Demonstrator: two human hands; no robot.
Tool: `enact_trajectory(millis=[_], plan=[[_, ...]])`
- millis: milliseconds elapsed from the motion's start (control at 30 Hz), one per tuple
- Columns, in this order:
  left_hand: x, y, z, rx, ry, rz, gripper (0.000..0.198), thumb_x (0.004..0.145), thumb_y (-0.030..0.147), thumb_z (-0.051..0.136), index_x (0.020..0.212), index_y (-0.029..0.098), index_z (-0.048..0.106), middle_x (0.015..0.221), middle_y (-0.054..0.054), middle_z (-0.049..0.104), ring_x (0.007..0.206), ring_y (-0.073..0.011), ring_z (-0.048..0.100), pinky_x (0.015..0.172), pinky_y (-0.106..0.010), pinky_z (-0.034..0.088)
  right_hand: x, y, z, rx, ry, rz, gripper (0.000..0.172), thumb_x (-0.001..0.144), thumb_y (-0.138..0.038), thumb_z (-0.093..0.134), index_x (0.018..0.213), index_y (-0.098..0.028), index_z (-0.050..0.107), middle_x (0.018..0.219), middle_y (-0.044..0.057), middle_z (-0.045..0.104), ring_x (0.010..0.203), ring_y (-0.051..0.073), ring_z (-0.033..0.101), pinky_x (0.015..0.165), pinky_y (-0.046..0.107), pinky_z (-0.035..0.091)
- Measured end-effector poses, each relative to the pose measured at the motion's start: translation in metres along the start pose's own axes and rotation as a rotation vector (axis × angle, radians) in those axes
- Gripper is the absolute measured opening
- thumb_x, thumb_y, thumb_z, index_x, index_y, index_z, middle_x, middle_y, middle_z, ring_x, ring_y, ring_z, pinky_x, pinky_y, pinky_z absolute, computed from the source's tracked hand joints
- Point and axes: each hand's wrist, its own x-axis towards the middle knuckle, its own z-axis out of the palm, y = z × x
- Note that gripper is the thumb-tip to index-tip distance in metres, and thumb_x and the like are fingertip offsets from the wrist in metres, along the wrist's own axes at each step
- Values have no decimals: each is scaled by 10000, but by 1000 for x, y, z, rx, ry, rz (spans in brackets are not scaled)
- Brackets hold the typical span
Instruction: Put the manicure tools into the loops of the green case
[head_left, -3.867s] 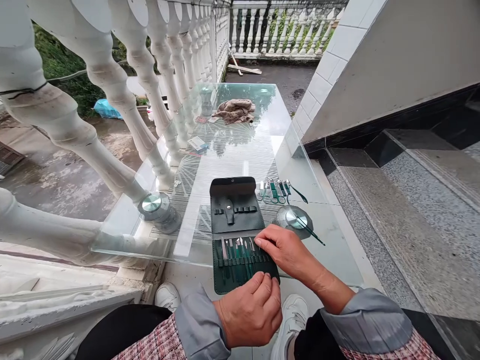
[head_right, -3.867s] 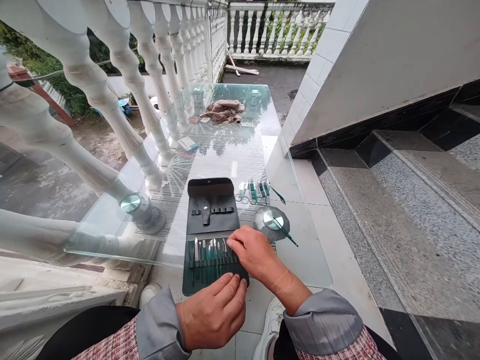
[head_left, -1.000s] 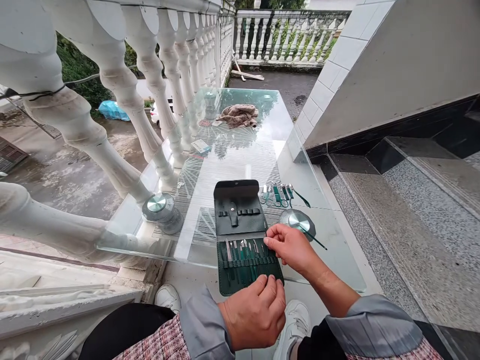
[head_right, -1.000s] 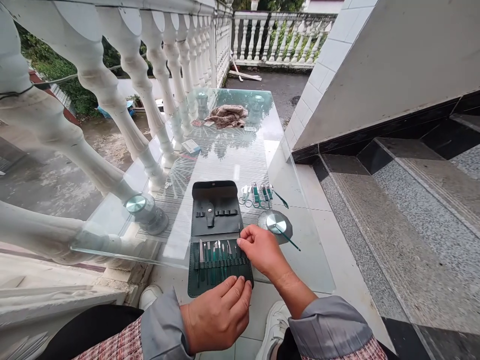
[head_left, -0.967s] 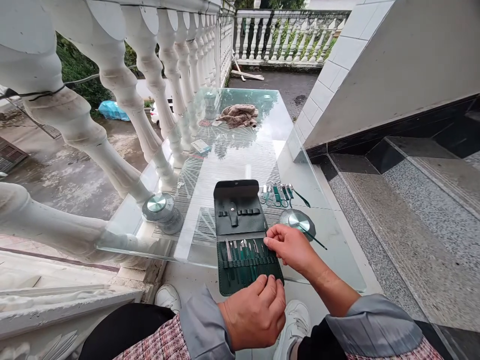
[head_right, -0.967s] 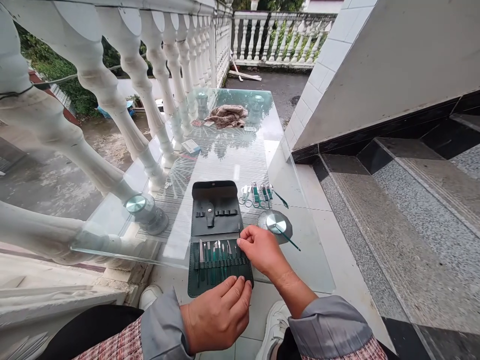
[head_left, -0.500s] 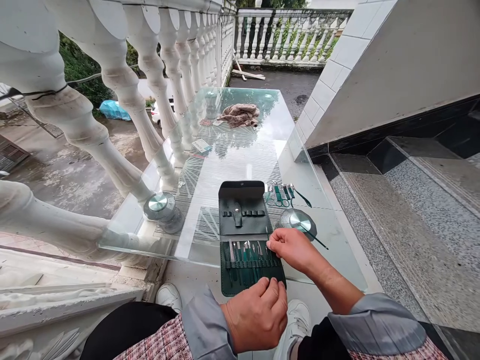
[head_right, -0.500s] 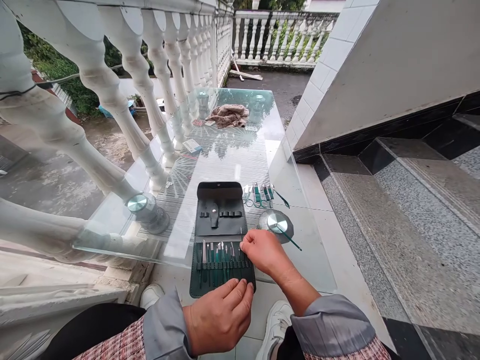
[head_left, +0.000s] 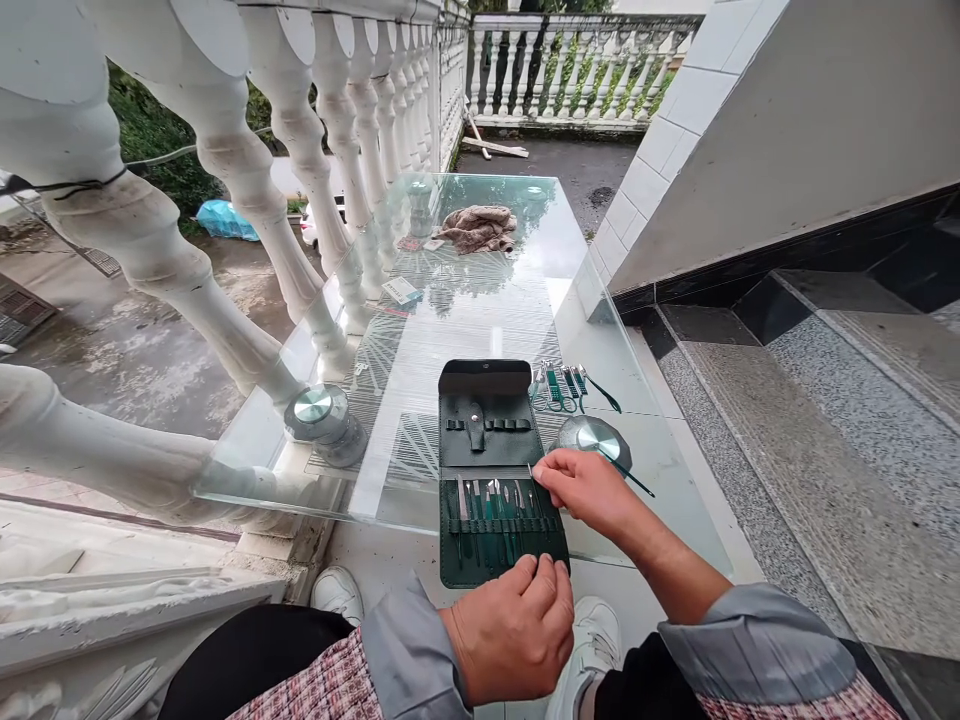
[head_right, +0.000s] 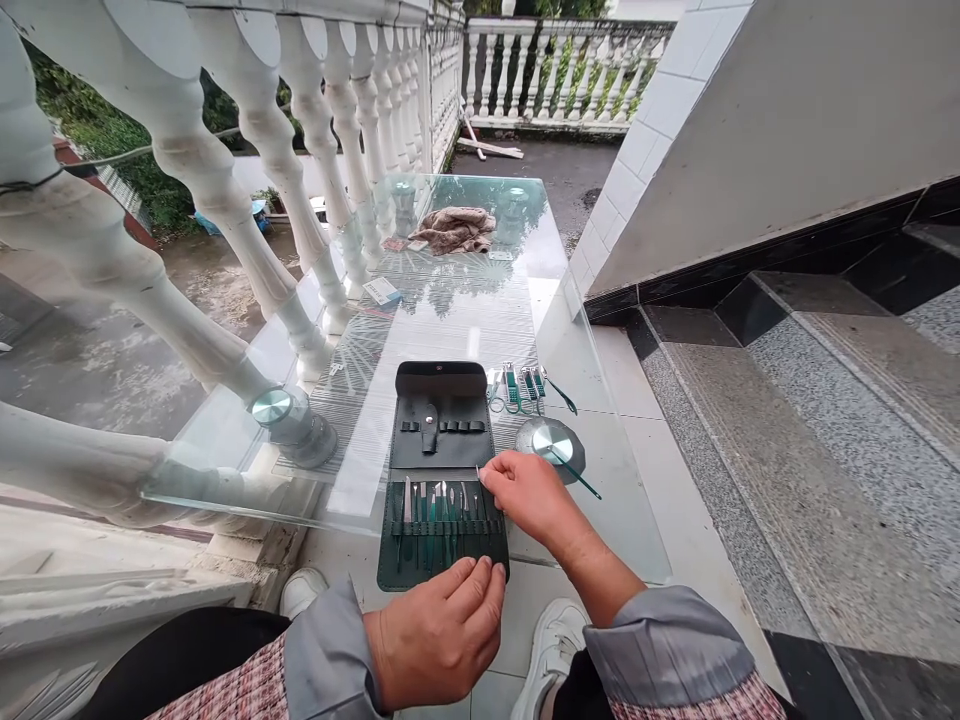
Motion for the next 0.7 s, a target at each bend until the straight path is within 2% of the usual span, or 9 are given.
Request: enact_trajectory(millis=[267, 433, 700], plan=[[0, 0, 0, -1, -18, 4, 271, 874, 170, 413, 907, 69, 663, 1046, -183, 664, 931, -269, 633, 769, -381, 493, 9, -5, 2, -19, 67, -14, 170, 704, -325, 507, 604, -194, 550, 582, -6, 561, 595, 131, 517, 554, 237, 366], [-1, 2, 3, -10, -19, -10, 257, 866, 170, 430, 908, 65, 659, 1063, -195, 656, 939, -265, 631, 784, -384, 485, 6, -8, 1, -62, 93, -45, 152, 707, -283, 466, 579, -204, 490, 586, -17, 536, 597, 128, 481, 550, 242, 340], [-2, 0, 1, -7, -10, -5, 249, 865, 177, 437, 907, 73, 660, 1065, -190, 658, 947, -269, 623, 789, -394, 482, -3, -6, 0, -143, 49, -81, 147, 699, -277, 459, 571, -208, 478, 589, -21, 522, 593, 126, 437, 554, 245, 313]])
